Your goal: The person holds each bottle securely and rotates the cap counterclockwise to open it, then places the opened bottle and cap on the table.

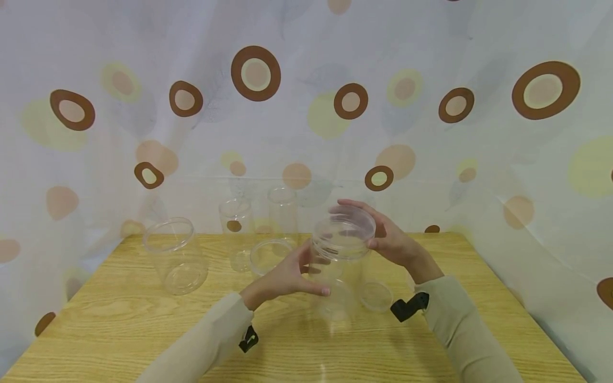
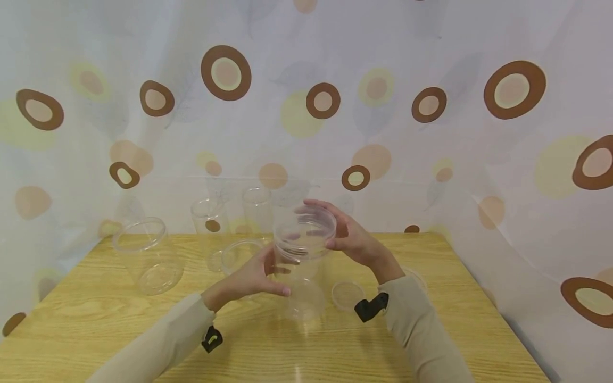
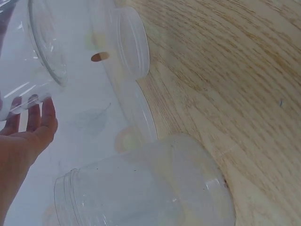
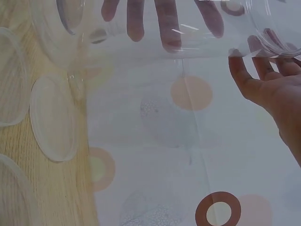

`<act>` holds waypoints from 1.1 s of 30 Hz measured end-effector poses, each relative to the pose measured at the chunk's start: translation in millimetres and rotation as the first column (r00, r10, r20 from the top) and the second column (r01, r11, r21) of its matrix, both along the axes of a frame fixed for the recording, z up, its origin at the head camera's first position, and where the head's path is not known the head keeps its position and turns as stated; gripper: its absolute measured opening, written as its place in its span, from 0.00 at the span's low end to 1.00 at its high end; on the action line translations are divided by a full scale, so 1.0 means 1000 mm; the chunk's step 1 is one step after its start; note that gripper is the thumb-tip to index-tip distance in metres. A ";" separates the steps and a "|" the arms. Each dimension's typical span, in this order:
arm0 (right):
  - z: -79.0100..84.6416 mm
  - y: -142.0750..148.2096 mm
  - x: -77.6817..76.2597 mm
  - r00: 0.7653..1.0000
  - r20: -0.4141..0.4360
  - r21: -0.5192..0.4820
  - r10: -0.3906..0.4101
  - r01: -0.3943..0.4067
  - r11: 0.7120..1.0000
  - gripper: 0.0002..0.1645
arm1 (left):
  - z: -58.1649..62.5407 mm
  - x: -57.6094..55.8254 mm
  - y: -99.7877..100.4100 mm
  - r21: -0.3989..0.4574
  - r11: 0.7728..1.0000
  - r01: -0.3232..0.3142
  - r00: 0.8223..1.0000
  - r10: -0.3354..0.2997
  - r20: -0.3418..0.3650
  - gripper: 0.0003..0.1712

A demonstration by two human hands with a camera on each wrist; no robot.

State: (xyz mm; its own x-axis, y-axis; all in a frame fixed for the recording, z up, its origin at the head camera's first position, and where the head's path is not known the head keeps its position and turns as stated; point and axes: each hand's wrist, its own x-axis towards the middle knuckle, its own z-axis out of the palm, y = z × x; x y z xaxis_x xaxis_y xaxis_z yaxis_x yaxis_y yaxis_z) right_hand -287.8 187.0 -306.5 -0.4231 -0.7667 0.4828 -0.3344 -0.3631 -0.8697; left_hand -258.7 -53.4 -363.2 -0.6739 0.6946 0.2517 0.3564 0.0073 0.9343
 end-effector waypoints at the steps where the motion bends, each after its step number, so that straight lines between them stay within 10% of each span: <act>1: 0.000 0.000 0.000 1.000 -0.010 -0.016 -0.013 0.013 1.000 0.54 | 0.000 0.000 -0.001 -0.001 1.000 -0.009 1.000 0.009 0.003 0.56; 15: 0.012 0.027 -0.002 0.958 0.100 -0.196 -0.270 0.284 0.938 0.45 | 0.017 0.003 -0.013 0.056 0.994 -0.093 0.994 0.096 -0.054 0.55; 33: -0.002 0.058 -0.010 0.819 0.083 0.021 -0.567 0.568 0.823 0.37 | 0.059 0.013 -0.060 0.081 0.986 -0.144 0.979 0.153 -0.131 0.57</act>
